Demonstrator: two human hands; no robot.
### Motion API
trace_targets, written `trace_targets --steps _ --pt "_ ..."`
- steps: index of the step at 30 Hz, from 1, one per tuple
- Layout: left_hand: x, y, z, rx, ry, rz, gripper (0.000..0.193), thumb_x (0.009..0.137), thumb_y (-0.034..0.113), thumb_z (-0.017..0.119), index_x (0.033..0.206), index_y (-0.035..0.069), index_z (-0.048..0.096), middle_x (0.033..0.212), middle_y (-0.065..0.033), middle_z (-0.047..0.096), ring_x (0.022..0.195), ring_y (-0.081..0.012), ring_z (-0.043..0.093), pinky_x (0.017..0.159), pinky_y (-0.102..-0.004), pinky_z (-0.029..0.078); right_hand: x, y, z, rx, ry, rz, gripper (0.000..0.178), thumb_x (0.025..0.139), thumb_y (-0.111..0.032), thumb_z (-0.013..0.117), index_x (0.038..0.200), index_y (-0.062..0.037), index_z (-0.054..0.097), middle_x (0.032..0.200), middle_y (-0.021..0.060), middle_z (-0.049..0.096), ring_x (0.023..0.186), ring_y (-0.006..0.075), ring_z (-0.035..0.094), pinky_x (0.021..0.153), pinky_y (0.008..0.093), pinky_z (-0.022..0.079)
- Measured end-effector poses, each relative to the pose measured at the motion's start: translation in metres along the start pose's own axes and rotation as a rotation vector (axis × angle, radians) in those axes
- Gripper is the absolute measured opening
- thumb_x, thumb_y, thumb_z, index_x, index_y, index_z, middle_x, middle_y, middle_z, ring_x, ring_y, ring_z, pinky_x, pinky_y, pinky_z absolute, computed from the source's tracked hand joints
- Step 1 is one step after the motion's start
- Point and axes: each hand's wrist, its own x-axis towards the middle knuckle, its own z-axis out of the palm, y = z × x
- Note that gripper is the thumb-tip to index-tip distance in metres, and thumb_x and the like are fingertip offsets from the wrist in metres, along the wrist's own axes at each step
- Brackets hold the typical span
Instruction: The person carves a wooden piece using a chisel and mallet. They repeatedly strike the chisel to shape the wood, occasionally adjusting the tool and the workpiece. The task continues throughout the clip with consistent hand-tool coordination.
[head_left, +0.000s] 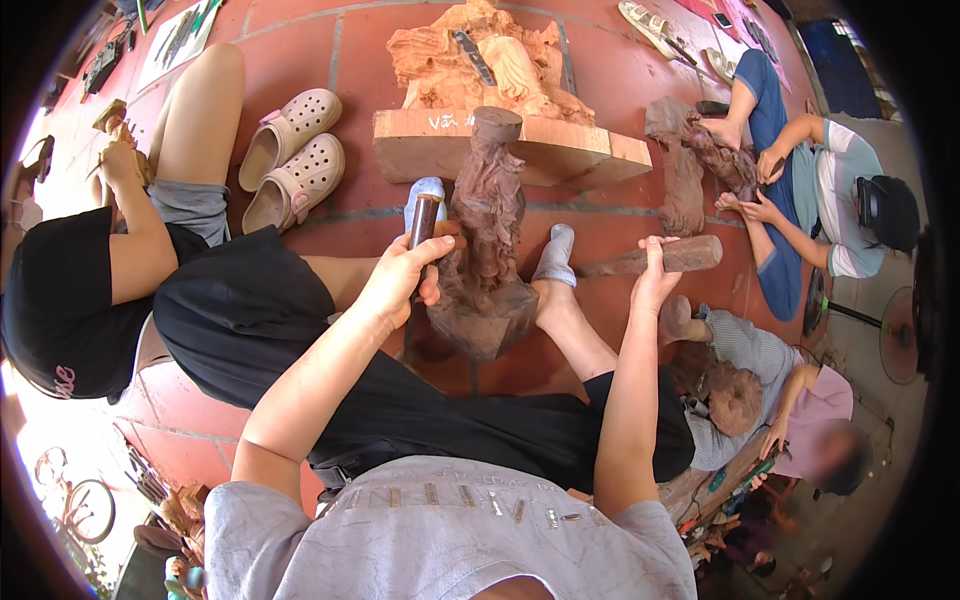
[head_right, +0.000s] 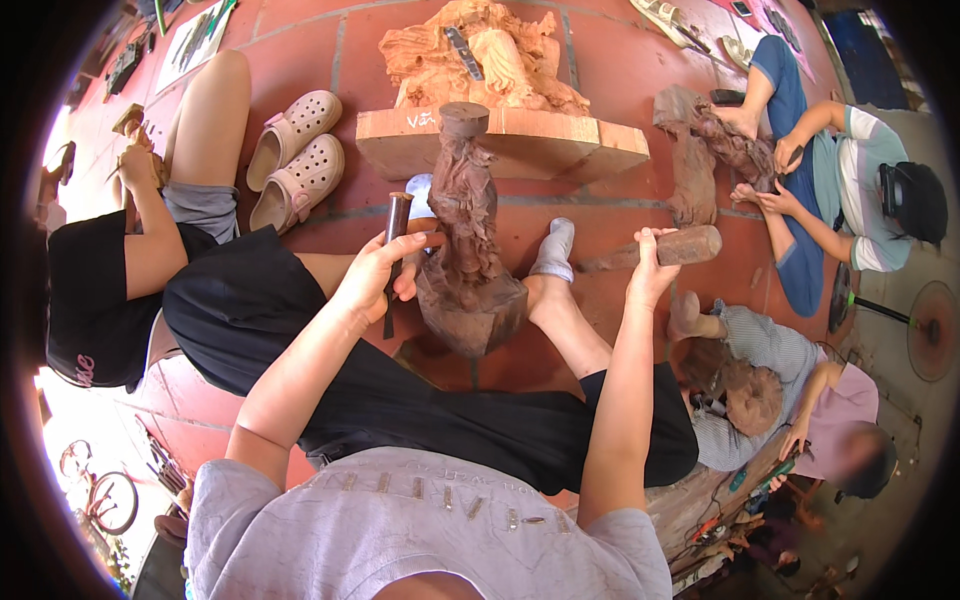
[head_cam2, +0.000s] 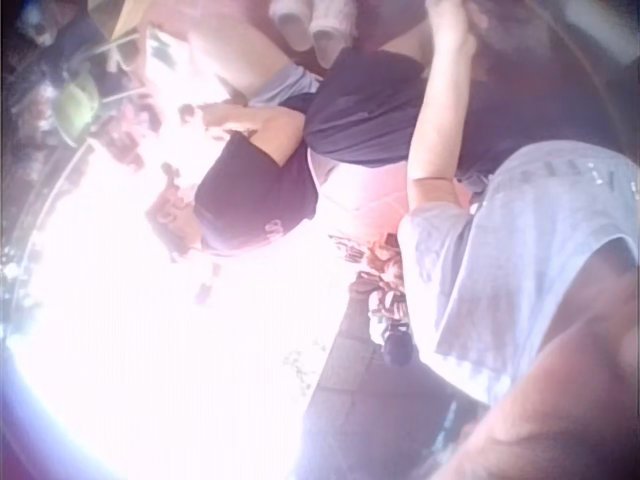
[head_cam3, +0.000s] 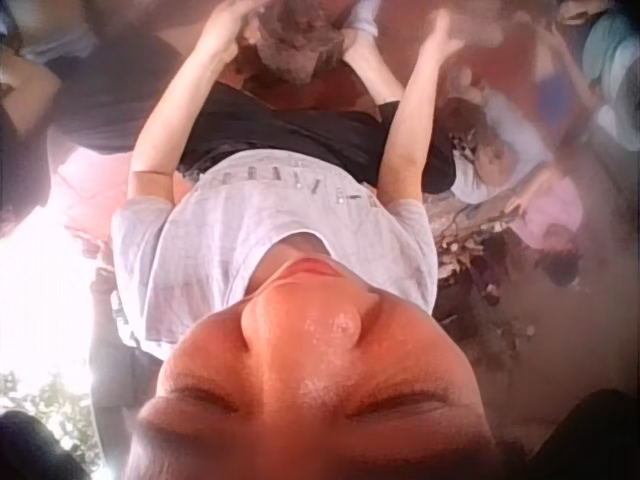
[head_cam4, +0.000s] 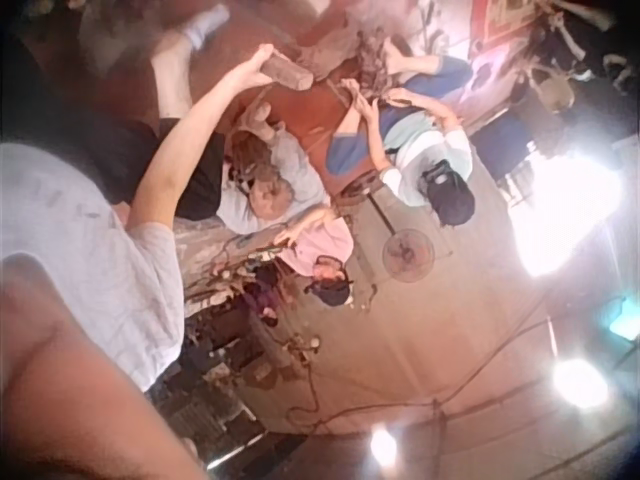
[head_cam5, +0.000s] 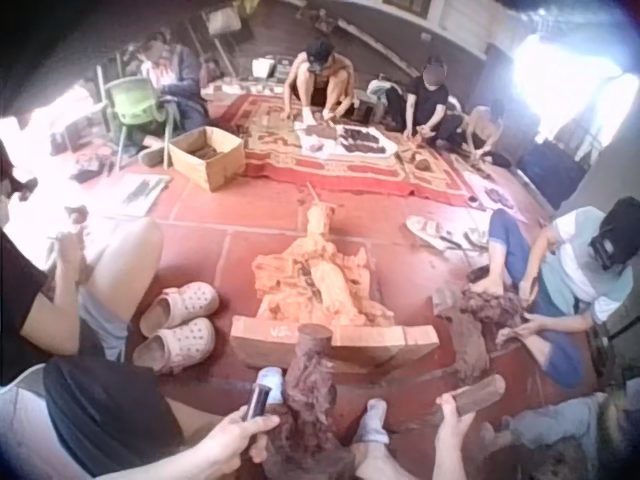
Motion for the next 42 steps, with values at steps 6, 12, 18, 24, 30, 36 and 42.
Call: trace_targets --steps 6,12,18,24,30,36,42 --pt "-0.01 0.006 0.015 0.041 0.013 0.077 0.037 0.099 0.029 0.063 0.122 0.001 0.058 0.086 -0.007 0.061 0.047 -0.008 0.043 0.044 -0.025 0.038 -0.008 -0.028 0.012 0.021 0.018 -0.132 0.028 0.09 0.004 0.069 0.11 -0.0047 0.052 0.105 0.0105 0.064 0.101 0.0188 0.064 0.094 0.0338 0.053" --pt "-0.015 0.006 0.016 0.073 -0.066 0.11 0.042 0.105 0.043 0.051 0.118 0.004 0.062 0.084 -0.0043 0.061 0.051 -0.0078 0.048 0.047 -0.0245 0.04 0.005 -0.073 0.011 -0.095 0.007 -0.296 0.029 0.092 0.003 0.068 0.113 -0.0052 0.05 0.107 0.0108 0.064 0.101 0.0188 0.063 0.093 0.0333 0.053" --pt "-0.015 0.003 0.024 0.171 -0.082 0.124 0.037 0.105 0.038 0.053 0.115 0.004 0.064 0.08 0.001 0.06 0.062 -0.0065 0.052 0.056 -0.0221 0.041 -0.017 -0.058 0.009 -0.227 -0.14 -0.235 0.062 0.087 0.003 0.073 0.137 -0.0057 0.037 0.106 0.0118 0.07 0.1 0.0167 0.063 0.092 0.0309 0.05" --pt "-0.024 -0.01 0.069 0.277 -0.281 0.125 0.035 0.105 0.035 0.055 0.127 0.008 0.059 0.081 0.0042 0.059 0.066 -0.004 0.052 0.06 -0.0209 0.043 -0.045 0.071 -0.02 -0.336 -0.37 0.016 0.057 0.084 -0.001 0.077 0.13 -0.0077 0.045 0.127 0.0148 0.06 0.113 0.0201 0.059 0.097 0.0343 0.05" --pt "-0.042 -0.041 0.104 0.519 -0.465 0.343 0.035 0.101 0.03 0.063 0.125 0.004 0.062 0.099 -0.0032 0.063 0.087 -0.009 0.055 0.079 -0.0282 0.049 -0.033 0.074 -0.017 -0.499 -0.5 -0.082 0.035 0.082 -0.003 0.079 0.111 -0.0045 0.06 0.119 0.0106 0.065 0.116 0.0217 0.06 0.098 0.036 0.049" --pt "-0.047 -0.038 0.096 0.818 -0.486 0.5 0.037 0.098 0.032 0.065 0.121 0.003 0.063 0.104 -0.0174 0.068 0.096 -0.0295 0.068 0.085 -0.0382 0.052 -0.013 -0.046 -0.008 -0.773 -0.384 -0.05 0.029 0.08 -0.019 0.083 0.096 -0.0017 0.066 0.089 0.0085 0.073 0.081 0.0133 0.068 0.074 0.0313 0.054" --pt "-0.047 -0.04 0.11 0.949 -0.65 0.724 0.034 0.092 0.033 0.067 0.116 0.008 0.065 0.104 -0.0129 0.07 0.097 -0.0349 0.068 0.08 -0.0468 0.054 -0.017 -0.122 -0.04 -1.163 -0.375 -0.438 0.042 0.072 -0.017 0.085 0.108 -0.0079 0.065 0.097 0.0123 0.069 0.089 0.0312 0.068 0.081 0.0382 0.054"
